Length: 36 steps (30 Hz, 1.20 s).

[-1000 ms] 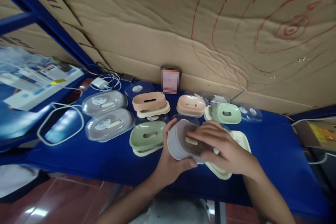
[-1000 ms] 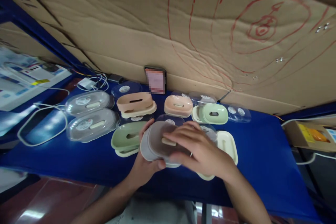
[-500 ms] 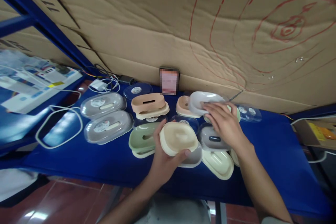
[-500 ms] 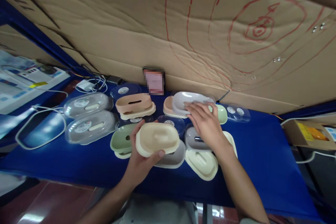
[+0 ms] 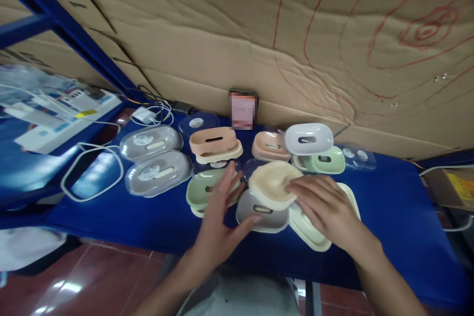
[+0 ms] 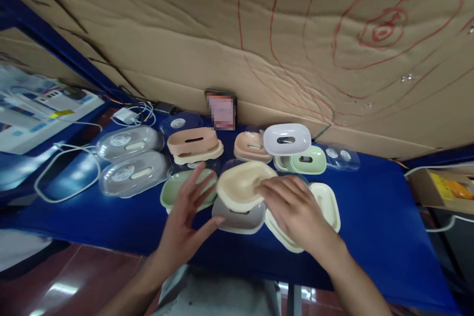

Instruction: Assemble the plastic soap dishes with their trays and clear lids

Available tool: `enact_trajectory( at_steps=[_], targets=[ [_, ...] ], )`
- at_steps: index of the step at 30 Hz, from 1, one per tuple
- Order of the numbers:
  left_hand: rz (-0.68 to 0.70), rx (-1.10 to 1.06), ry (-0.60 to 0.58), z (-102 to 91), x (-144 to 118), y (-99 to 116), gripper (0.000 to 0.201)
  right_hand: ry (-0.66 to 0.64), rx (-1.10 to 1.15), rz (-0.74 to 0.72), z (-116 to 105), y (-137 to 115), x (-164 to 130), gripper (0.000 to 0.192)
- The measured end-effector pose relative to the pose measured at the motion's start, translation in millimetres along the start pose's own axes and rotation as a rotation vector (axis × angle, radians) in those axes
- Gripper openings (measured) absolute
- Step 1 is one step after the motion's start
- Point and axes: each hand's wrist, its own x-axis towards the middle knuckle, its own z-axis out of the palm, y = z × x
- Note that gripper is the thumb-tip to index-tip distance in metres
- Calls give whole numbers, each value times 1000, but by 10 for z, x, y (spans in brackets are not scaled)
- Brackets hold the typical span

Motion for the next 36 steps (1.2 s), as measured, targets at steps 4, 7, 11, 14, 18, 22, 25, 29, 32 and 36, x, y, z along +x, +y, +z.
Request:
enact_trajectory(
  at_steps=[4, 7, 11, 14, 18, 22, 25, 29, 32, 36],
  targets=[
    [162, 578, 105, -453, -116, -107, 68, -55, -205, 97, 68, 255, -223, 33],
    [131, 739, 78, -734, -170, -219, 50, -111, -189, 150, 136, 310, -337, 38],
    [70, 914, 174, -1139, -153, -415, 43, -76, -112, 208, 159, 295, -488, 52],
    [-24, 979, 238, -1474, -106, -615, 57, -5, -86, 255, 187, 286, -639, 50],
    [-44, 918, 207, -1737, -93, -817, 52, 67, -9, 274, 304, 185, -778, 47],
    [-36, 836, 220, -1721, -152, -838, 48, 132, 45, 266, 464, -78, -739, 44],
    [-43, 792, 134, -1651, -182, -861, 70, 141, 59, 235, 570, -270, -633, 41],
    [-64, 724, 186, -1646, -203, -905, 66, 121, 87, 206, 640, -418, -503, 38],
    [-74, 678, 337, -1694, -237, -853, 55, 128, 116, 190, 647, -491, -431, 41],
    [-104, 543, 454, -1593, -264, -640, 47, 124, 217, 178, 720, -663, -264, 42]
  ],
)
